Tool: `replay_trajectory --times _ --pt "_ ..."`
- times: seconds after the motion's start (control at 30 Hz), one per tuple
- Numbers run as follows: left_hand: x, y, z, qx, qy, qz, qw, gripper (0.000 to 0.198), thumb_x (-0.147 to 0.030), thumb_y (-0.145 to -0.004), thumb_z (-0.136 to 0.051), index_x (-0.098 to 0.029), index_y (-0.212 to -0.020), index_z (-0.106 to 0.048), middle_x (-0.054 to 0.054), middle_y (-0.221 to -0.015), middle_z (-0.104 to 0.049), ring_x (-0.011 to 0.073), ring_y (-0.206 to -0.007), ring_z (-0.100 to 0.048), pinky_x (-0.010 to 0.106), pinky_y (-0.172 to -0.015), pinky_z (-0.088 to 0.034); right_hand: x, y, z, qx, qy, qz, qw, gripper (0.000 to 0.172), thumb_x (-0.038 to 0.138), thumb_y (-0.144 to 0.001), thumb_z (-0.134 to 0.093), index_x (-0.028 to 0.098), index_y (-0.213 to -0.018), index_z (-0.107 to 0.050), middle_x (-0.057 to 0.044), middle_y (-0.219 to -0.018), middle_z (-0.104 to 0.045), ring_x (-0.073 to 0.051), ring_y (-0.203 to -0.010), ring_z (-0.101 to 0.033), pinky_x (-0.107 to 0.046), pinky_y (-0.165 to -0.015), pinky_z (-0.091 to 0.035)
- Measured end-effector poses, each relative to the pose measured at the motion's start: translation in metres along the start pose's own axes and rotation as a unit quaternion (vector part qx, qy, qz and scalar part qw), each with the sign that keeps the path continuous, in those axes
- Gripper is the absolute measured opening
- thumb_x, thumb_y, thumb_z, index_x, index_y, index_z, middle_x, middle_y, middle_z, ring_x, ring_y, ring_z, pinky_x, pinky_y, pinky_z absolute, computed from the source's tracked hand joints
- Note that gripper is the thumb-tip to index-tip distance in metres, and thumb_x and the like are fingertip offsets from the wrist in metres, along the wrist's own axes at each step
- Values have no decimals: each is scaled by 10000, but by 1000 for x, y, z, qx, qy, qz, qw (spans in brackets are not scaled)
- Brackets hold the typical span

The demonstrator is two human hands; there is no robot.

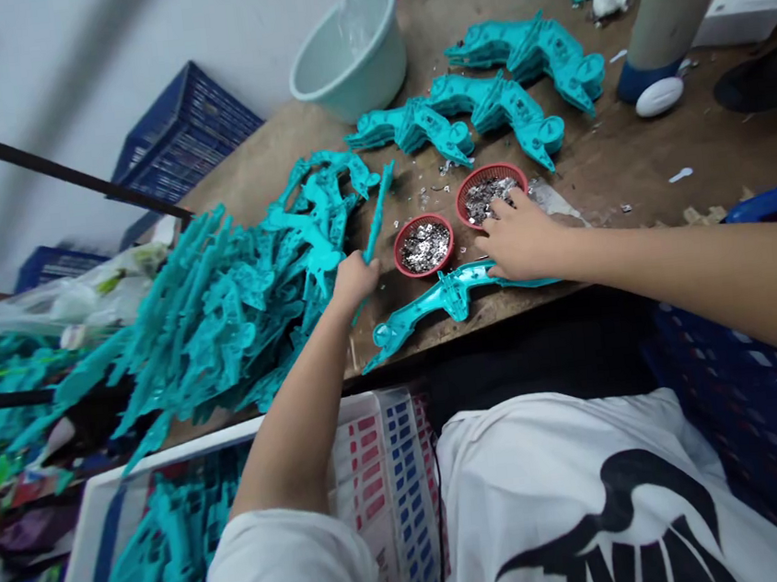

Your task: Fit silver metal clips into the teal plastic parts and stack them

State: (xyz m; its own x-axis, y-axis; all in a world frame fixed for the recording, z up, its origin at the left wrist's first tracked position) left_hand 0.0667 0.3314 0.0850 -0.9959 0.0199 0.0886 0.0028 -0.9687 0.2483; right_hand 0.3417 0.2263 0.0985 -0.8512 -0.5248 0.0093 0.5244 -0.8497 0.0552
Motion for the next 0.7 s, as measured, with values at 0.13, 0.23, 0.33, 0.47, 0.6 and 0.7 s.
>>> replay_trajectory --times 0.13,0.23,0.33,0.47,0.6,0.7 --pt "9 9 28 -44 97 29 994 322 -243 -1127 -494 -184 -1262 -780 157 -1095 -865 354 -1079 -862 435 -985 -722 -5 -6 4 5 -71 -7 997 385 419 -1184 -802 209 -1456 -976 -242 -1567 -919 -566 -1645 -722 -829 -1376 -528" --pt "-3 30 39 -79 179 14 981 342 -271 -1155 -453 -225 -1367 -717 89 -1099 -837 294 -1048 -854 370 -932 -729 -5 -9 24 -18 -255 -2 967 515 348 -1288 -634 197 -1722 -867 -239 -1647 -894 -467 -1591 -801 -688 -1383 -583" --pt "-49 71 49 -140 278 -91 946 397 -357 -1204 -524 -234 -1572 -608 128 -1391 -846 298 -1276 -869 406 -1113 -746 0 -6 50 -86 -407 31 909 678 479 -1321 -645 207 -1941 -654 -220 -1803 -810 -398 -1619 -796 -561 -1378 -609" --pt "-143 145 54 -131 187 -309 923 657 -495 -1239 -668 -191 -1795 -496 266 -1824 -669 389 -1776 -657 558 -1494 -570 7 12 76 -161 -398 46 902 623 544 -1331 -616 201 -1845 -694 -219 -1773 -809 -419 -1644 -757 -564 -1365 -601" --pt "-142 179 70 -97 62 -295 948 698 -577 -1218 -744 -193 -1781 -593 257 -1635 -811 519 -1694 -744 694 -1447 -625 3 24 86 -133 -352 0 926 503 358 -1305 -506 204 -1708 -765 -161 -1559 -884 -381 -1428 -805 -516 -1250 -623" --pt "-93 193 118 -241 22 -256 936 663 -558 -1237 -710 -382 -1859 -565 152 -1815 -751 535 -1809 -653 801 -1550 -475 0 22 92 -98 -349 18 932 467 304 -1272 -505 238 -1618 -812 -97 -1487 -888 -335 -1333 -796 -480 -1207 -605"
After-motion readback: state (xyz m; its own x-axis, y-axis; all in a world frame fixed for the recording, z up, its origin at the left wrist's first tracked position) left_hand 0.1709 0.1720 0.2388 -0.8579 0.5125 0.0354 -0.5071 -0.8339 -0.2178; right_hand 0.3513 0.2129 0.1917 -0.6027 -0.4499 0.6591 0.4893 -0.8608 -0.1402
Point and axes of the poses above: each hand's wrist, its own y-axis away from the middle knuckle, its own z-axis out of the back of the hand, x = y × z, the point moved 10 cm from there along -y, towards the middle knuckle
